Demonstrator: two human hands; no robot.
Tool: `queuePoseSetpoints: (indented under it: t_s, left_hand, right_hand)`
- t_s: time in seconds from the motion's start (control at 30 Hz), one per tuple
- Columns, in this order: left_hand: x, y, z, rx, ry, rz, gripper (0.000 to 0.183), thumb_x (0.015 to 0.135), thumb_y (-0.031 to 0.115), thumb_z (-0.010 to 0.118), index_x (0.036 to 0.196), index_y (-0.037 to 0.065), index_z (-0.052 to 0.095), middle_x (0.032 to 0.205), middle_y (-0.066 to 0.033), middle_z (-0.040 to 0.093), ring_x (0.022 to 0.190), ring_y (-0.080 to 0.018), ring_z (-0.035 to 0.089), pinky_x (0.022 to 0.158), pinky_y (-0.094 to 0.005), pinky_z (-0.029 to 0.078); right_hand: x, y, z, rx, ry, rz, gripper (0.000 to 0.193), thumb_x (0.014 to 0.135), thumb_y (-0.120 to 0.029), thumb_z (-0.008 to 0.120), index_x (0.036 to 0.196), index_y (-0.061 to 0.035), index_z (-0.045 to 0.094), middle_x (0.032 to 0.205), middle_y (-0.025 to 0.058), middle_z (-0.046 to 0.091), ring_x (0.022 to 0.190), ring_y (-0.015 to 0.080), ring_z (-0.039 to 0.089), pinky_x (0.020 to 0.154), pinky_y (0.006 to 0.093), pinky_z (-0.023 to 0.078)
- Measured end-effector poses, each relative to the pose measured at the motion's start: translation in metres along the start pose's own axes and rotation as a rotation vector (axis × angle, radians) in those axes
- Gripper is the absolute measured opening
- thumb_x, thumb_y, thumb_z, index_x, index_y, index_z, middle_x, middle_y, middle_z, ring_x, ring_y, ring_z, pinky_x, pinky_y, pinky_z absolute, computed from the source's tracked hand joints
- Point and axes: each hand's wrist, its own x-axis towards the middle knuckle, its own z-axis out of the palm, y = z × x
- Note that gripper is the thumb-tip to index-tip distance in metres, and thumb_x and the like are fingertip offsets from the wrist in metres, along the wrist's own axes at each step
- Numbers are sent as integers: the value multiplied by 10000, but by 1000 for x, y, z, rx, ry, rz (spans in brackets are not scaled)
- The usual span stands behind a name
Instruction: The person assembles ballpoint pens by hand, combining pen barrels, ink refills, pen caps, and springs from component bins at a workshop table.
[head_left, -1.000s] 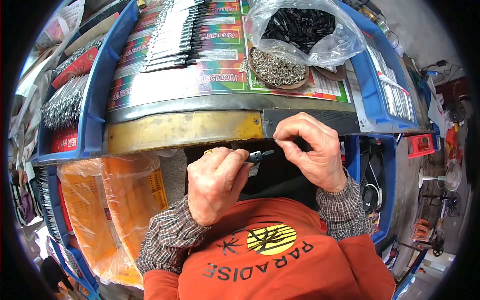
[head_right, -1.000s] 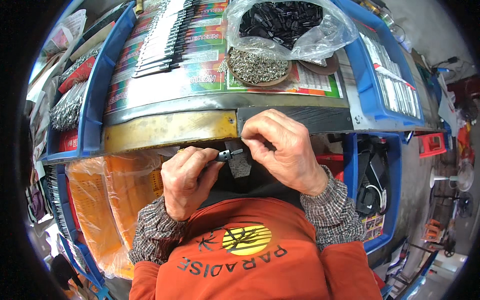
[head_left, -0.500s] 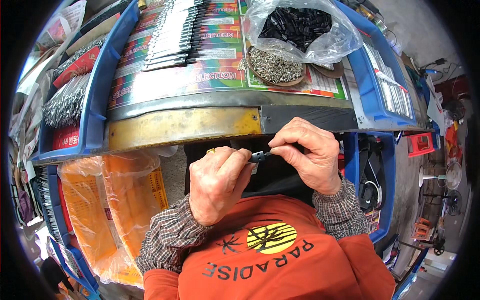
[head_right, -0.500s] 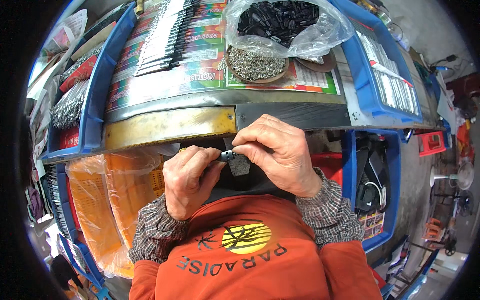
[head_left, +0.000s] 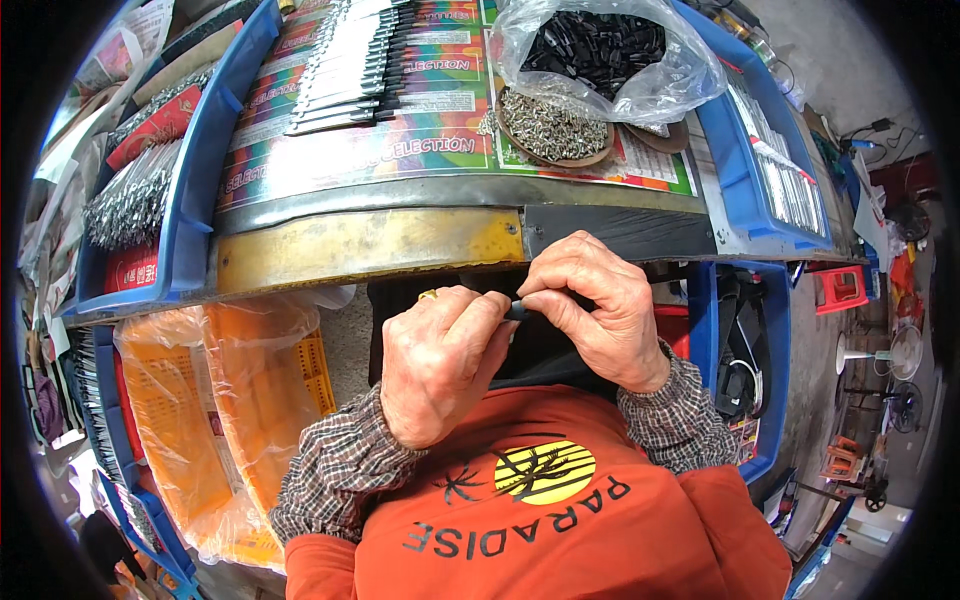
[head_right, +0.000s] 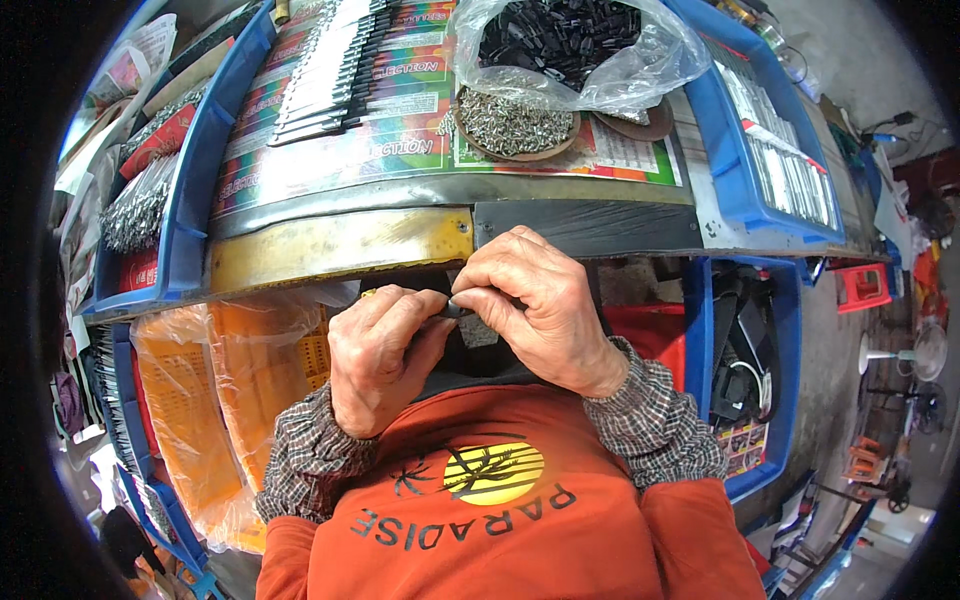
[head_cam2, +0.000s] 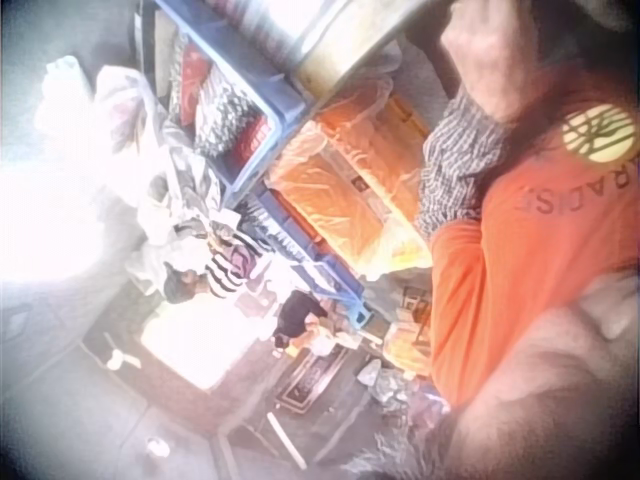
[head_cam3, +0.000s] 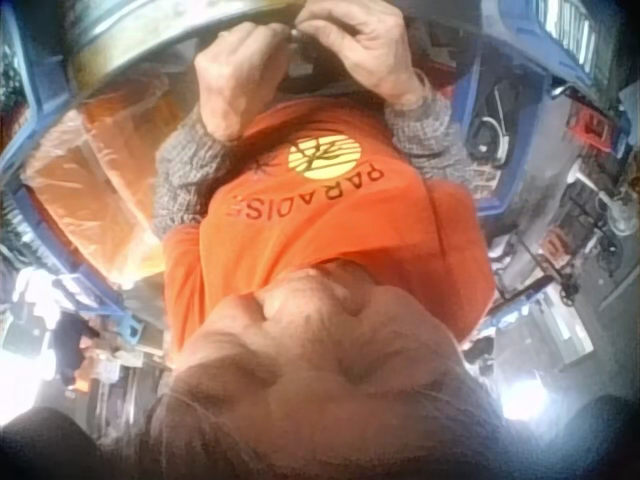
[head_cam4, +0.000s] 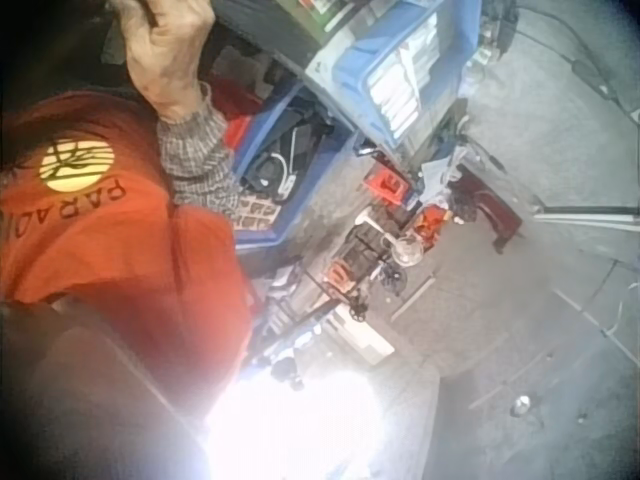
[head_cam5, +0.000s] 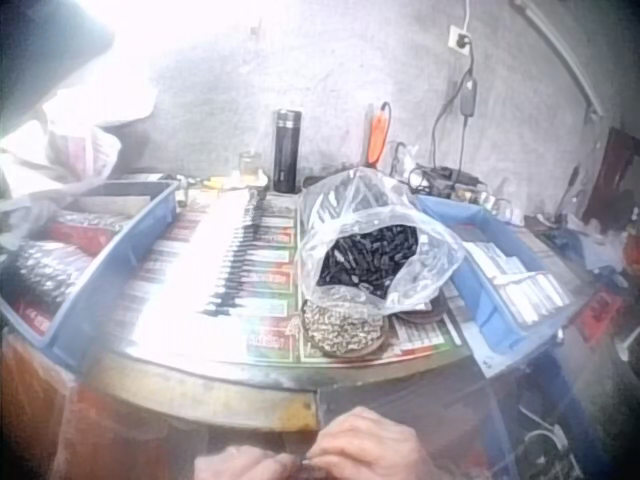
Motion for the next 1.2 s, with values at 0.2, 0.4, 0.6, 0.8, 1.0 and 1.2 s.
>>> queuePoseSetpoints:
  t_s: [0.2, 0.4, 0.6, 0.8, 1.0, 1.2]
  left_hand:
    - [2, 1, -1, 19, -8, -29, 238, 683, -9, 721, 895, 29, 620, 740, -92, 599, 643, -263, 597, 571, -351, 474]
    - [-3, -5, 4, 49, 14, 9, 235, 681, 32, 715, 887, 44, 602, 705, -67, 548, 617, -240, 570, 536, -350, 468]
    - [-6, -7, 9, 52, 58, 27, 236, 672, 19, 705, 886, 42, 608, 701, -62, 554, 607, -231, 574, 519, -337, 468]
    - [-8, -10, 13, 99, 94, 76, 240, 668, 23, 702, 887, 31, 603, 704, -64, 542, 588, -222, 566, 501, -333, 465]
    - [-1, -5, 12, 71, 43, 37, 288, 650, -21, 720, 918, 23, 625, 788, -90, 628, 669, -248, 616, 568, -343, 485]
    - [1, -2, 12, 71, 30, 36, 297, 638, -20, 725, 915, 23, 628, 785, -89, 629, 657, -243, 614, 564, -339, 481]
  right_hand:
    - [2, -3, 3, -209, 42, -132, 181, 693, 9, 732, 837, -20, 627, 832, 92, 606, 765, 263, 588, 671, 368, 490]
    - [-3, -2, 9, -377, 39, -258, 241, 657, -25, 730, 879, -3, 636, 855, 102, 585, 807, 283, 596, 695, 366, 521]
    - [-11, -4, 12, -561, 32, -422, 325, 622, -80, 770, 910, 11, 649, 875, 103, 619, 789, 271, 620, 646, 352, 546]
    - [-16, 5, 9, -571, 7, -453, 339, 666, -107, 771, 960, 23, 662, 919, 118, 646, 828, 278, 644, 668, 361, 559]
    - [-7, 7, 1, -197, 9, -168, 208, 721, -44, 753, 890, 10, 644, 849, 111, 617, 713, 243, 615, 609, 328, 506]
    - [-11, 1, 2, 186, 4, 245, 69, 822, 7, 674, 886, 13, 647, 827, 72, 619, 664, 113, 584, 572, 243, 471]
